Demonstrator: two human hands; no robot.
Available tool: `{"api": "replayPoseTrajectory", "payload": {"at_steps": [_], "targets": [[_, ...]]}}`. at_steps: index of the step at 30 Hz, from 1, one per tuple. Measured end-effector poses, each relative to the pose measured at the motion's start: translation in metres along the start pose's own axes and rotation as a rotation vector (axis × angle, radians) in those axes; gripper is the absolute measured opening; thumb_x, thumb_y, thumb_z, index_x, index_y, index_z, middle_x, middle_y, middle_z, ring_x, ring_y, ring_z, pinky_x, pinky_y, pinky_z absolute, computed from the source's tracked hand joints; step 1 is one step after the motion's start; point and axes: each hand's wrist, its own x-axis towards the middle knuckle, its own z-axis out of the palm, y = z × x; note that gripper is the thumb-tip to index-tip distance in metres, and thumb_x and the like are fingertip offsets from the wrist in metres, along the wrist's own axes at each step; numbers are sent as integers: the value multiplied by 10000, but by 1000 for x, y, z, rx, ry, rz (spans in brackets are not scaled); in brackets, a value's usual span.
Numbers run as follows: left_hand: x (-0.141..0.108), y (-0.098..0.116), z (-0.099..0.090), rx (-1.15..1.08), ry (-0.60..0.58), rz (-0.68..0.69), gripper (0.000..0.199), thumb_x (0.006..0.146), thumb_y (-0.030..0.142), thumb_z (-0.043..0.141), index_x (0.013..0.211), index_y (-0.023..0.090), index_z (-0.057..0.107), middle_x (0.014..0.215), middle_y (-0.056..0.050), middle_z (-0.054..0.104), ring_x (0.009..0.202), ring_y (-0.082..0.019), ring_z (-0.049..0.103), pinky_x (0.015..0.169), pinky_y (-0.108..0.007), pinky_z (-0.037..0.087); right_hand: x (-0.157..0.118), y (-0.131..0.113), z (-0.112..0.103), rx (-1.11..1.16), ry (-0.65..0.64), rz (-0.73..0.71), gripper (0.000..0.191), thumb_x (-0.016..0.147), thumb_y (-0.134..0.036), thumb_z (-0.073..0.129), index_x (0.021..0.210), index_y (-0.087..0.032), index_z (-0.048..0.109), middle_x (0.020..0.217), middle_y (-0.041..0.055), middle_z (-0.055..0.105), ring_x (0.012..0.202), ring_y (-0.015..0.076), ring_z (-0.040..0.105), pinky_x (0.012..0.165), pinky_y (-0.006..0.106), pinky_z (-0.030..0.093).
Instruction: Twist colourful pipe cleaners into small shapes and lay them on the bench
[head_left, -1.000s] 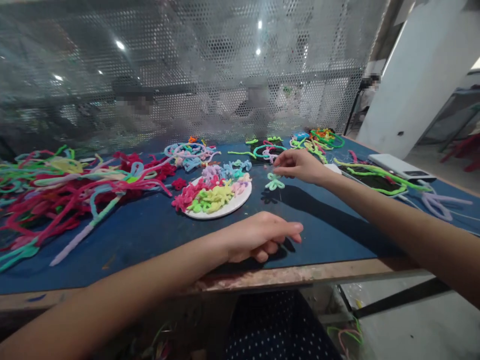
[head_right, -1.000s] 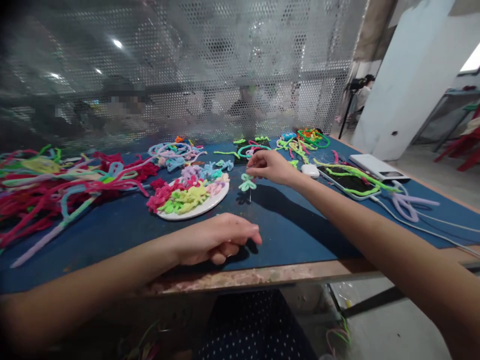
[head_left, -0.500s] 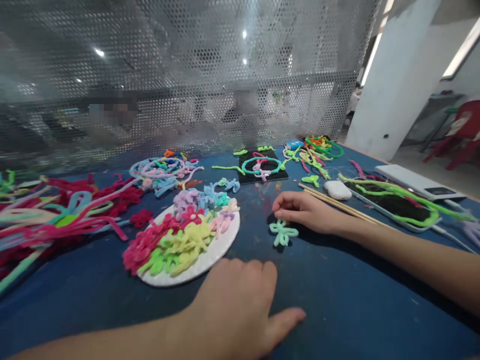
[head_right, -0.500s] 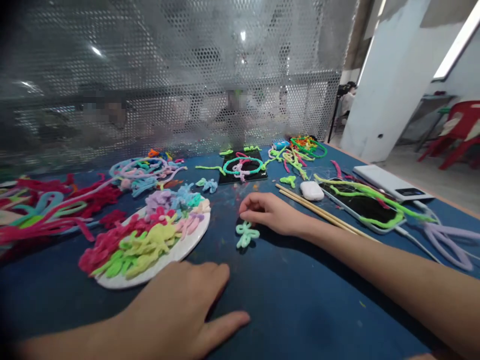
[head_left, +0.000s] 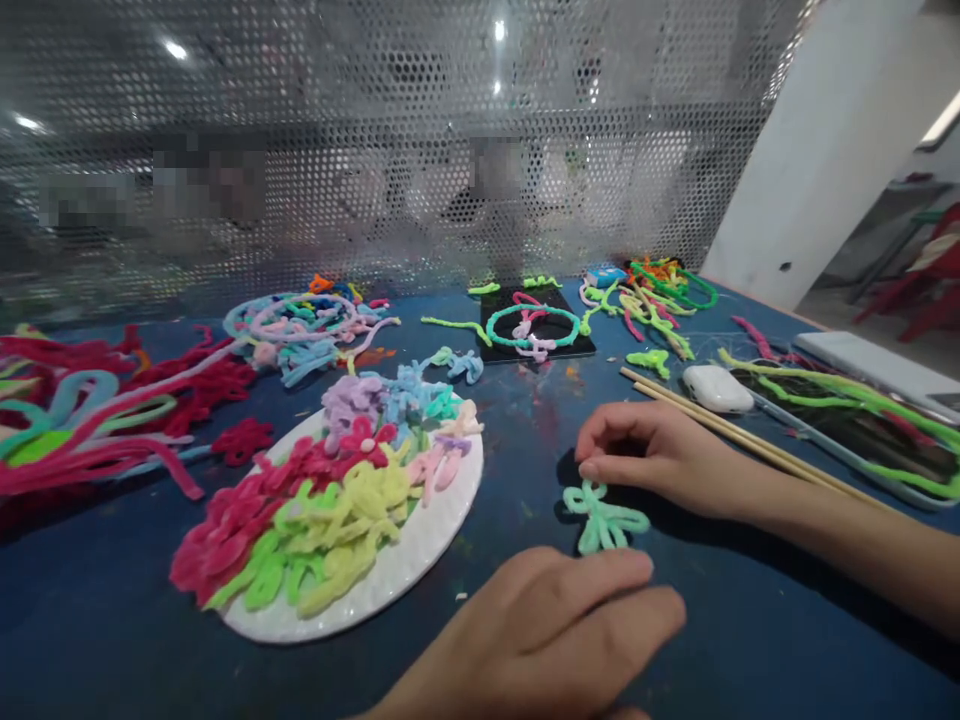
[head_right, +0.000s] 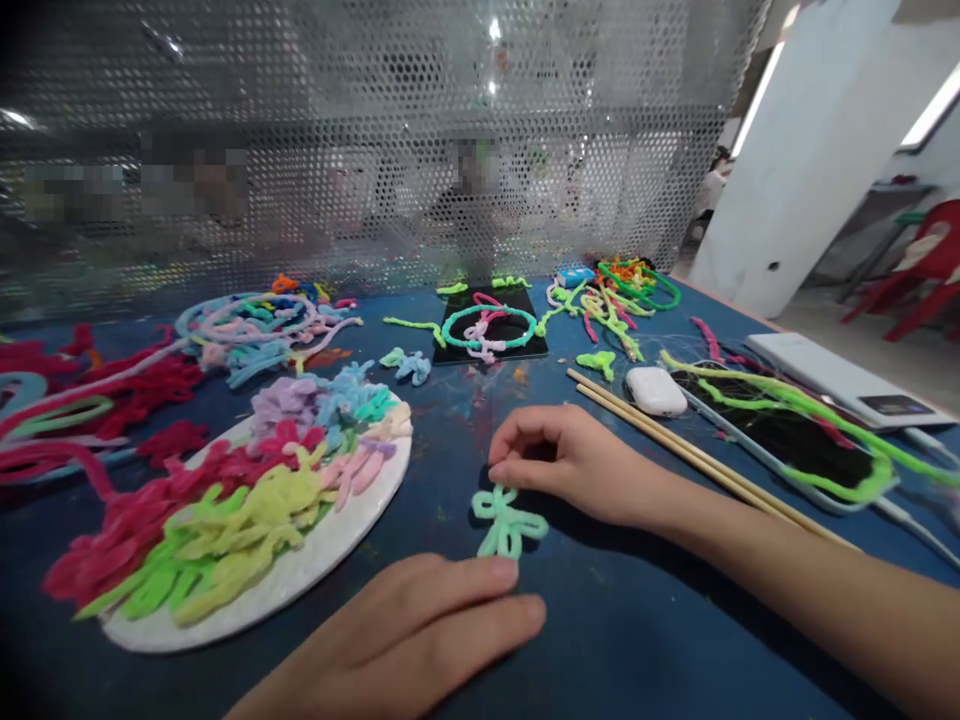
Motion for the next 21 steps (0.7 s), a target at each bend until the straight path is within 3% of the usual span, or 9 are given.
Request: {"api": "replayPoseTrajectory", "payload": {"at_steps": [3, 7, 10, 13, 18, 21], "targets": [[-2, -2, 2, -105, -111, 13, 363, 1018, 295, 256, 1062, 162, 591, 1049, -58, 713, 997, -118, 641, 1021, -203, 395, 1, 2, 0, -9, 38, -7, 179, 796, -379, 663, 766, -207, 621, 665, -5, 602, 581, 113, 515, 524, 231, 390], [0, 4, -5, -204, -200, -153, 240, 987, 303, 394, 881, 177, 569, 939, -40, 701, 924, -111, 642, 862, -151, 470, 5, 7, -1, -36, 158, -10, 201, 784, -402, 669, 764, -209, 621, 655, 1, 601, 576, 116, 517, 517, 230, 396], [3, 6, -9, -165, -223, -135, 181, 948, 212, 456, 786, 186, 533, 843, -27, 669, 860, -122, 632, 794, -170, 484, 8, 7, -6, -2, 202, 36, 262, 763, -453, 680, 777, -200, 612, 660, 6, 614, 567, 113, 533, 510, 228, 411], [4, 4, -10, -78, -261, -26, 197, 916, 183, 514, 719, 189, 515, 816, -25, 637, 872, -143, 606, 781, -205, 480, 9, 4, -16, 30, 69, 107, 265, 732, -426, 714, 768, -190, 599, 607, -16, 599, 507, 91, 534, 453, 200, 389], [5, 3, -11, -3, -229, 58, 315, 947, 321, 495, 672, 168, 486, 765, -34, 604, 756, -136, 560, 645, -211, 447, 5, -2, -39, 8, -241, 210, 207, 693, -304, 754, 759, -177, 605, 597, -20, 632, 494, 80, 564, 427, 167, 411], [6, 8, -15, 7, -238, 72, 364, 957, 323, 470, 631, 163, 472, 692, -30, 566, 646, -125, 501, 554, -230, 381, 5, -2, -43, -22, -265, 219, 191, 712, -306, 738, 733, -173, 603, 583, -25, 627, 491, 75, 555, 430, 164, 422]]}}
